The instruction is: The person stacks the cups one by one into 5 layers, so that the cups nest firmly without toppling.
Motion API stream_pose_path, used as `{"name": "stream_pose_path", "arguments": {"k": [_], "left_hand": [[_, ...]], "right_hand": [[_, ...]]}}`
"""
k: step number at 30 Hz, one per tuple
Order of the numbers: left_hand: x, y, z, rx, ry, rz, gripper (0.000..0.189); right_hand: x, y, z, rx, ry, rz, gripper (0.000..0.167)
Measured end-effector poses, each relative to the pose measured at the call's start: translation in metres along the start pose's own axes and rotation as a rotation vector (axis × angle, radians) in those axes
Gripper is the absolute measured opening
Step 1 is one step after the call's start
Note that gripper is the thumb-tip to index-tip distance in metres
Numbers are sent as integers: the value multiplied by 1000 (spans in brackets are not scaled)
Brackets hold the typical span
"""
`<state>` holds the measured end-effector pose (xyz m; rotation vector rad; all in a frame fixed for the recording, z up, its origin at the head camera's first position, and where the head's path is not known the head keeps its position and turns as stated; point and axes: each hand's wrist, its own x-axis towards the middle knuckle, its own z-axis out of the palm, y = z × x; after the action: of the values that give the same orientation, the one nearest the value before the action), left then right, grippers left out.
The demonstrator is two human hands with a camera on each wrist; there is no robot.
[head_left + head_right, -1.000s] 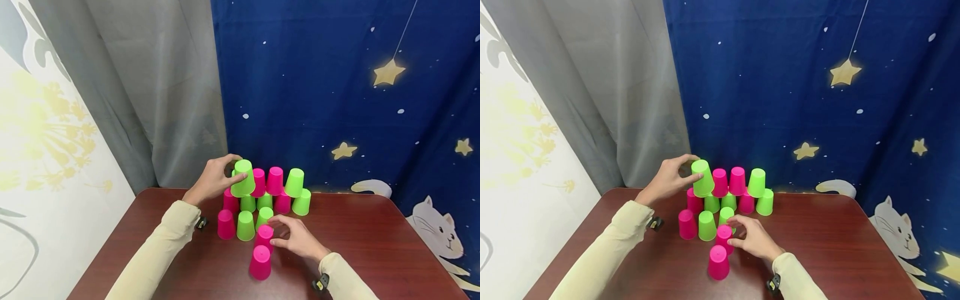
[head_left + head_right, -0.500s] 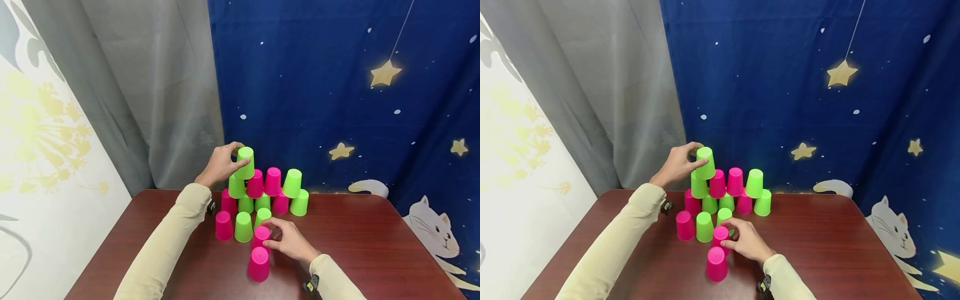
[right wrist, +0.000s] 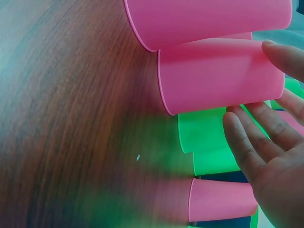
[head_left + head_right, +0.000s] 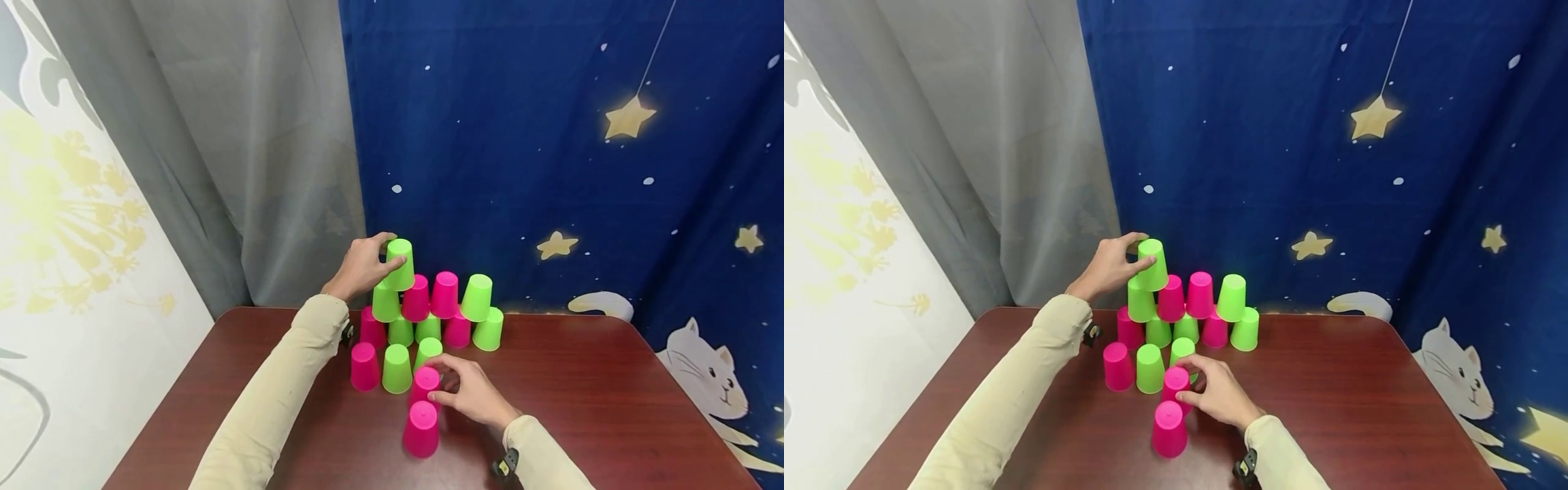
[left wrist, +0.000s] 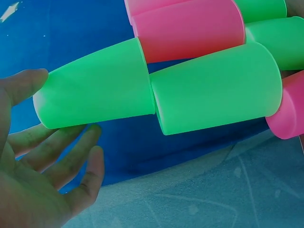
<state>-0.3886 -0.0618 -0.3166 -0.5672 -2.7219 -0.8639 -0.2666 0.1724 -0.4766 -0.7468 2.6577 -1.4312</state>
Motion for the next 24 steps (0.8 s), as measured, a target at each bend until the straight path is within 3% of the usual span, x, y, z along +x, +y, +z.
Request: {"name": "stream_pose_path", "arguments": {"k": [14, 19, 24], "left_hand": [[-8, -7, -5, -1, -12, -33, 63], [-19, -19, -8, -12, -1, -52, 61], [-40, -38, -6, -39, 21, -59, 57]], "right_hand": [[1, 0, 3, 10, -1, 13, 49], [2, -1, 4, 12, 2, 17, 49], [3, -5, 1, 24, 10, 8, 47]]}}
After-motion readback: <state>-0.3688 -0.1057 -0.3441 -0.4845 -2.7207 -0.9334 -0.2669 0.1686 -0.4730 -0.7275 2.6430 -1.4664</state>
